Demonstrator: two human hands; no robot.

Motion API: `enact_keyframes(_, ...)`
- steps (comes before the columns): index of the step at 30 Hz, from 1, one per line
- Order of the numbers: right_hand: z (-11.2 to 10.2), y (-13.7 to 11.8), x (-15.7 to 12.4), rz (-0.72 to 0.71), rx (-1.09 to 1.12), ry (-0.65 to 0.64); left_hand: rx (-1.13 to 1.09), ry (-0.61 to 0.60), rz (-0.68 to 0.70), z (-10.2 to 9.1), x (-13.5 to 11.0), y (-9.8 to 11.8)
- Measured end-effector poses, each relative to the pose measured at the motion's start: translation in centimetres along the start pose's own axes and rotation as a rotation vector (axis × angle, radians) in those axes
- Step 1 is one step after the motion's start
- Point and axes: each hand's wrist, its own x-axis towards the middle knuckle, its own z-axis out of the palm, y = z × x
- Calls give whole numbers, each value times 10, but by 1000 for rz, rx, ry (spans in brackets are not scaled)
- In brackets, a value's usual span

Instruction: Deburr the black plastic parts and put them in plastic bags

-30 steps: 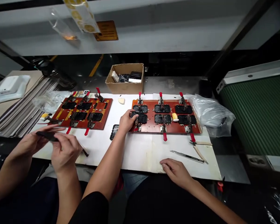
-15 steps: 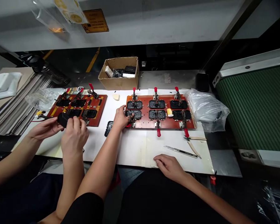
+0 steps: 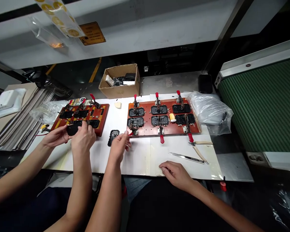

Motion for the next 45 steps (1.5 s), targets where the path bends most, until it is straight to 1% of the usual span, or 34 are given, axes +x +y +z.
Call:
enact_keyframes(3,0,-3,1,43,9,-36,-1,-77,-79,10,-28,-10)
enact_keyframes(5,-1,-7,3,93,3,-74,0,-112,-100,16,-37,-14)
enact_keyframes(7,-5,-12,7,151,12,-146,-2,-147,-102,19,-39,-16)
enact_keyframes(9,-18,-18,17,165,22,-221,1,-168,-90,21,-40,-19)
enact_keyframes(10,-27,-22,24,153,8,-221,7,-171,-78,21,-40,-20)
enact_keyframes(11,-37,-25,33,133,-35,-191,15,-170,-61,21,-40,-21)
enact_keyframes(12,-47,-29,44,115,-121,-137,25,-167,-38,21,-40,-22)
enact_keyframes(13,-57,-32,57,106,-253,-79,38,-161,-8,20,-40,-23)
enact_keyframes(14,-64,-35,70,106,-417,-48,54,-150,26,19,-39,-23)
enact_keyframes(15,-69,-38,84,111,-598,-62,73,-130,63,18,-39,-22)
enact_keyframes(16,-71,-40,97,114,-778,-114,92,-97,102,17,-39,-20)
enact_keyframes(18,-66,-44,117,116,-1065,-251,125,10,186,17,-39,-11)
enact_keyframes(20,-56,-47,128,100,-1234,-344,144,119,300,22,-39,2)
enact_keyframes(21,-51,-48,130,91,-1291,-363,149,145,373,26,-38,8)
enact_keyframes(23,-45,-50,131,78,-1369,-383,160,121,539,37,-32,19)
enact_keyframes(25,-43,-55,131,71,-1408,-399,174,48,684,50,-23,24)
enact_keyframes(27,-42,-62,131,71,-1419,-416,186,-6,765,60,-15,24)
enact_keyframes(30,-39,-75,134,96,-1401,-436,182,-28,795,68,-8,17)
enact_keyframes(32,-44,-84,140,118,-1372,-443,159,-21,793,70,-6,12)
enact_keyframes(34,-58,-96,148,133,-1329,-441,134,-11,787,72,-2,9)
enact_keyframes(37,-95,-121,162,152,-1262,-419,113,-3,786,73,2,9)
enact_keyframes(39,-118,-137,174,159,-1236,-368,106,1,786,74,2,10)
enact_keyframes(41,-129,-147,192,160,-1229,-293,101,5,783,73,1,12)
enact_keyframes(43,-125,-146,215,166,-1231,-246,95,8,780,72,-1,13)
enact_keyframes(45,-110,-137,239,182,-1239,-276,91,7,778,70,-3,14)
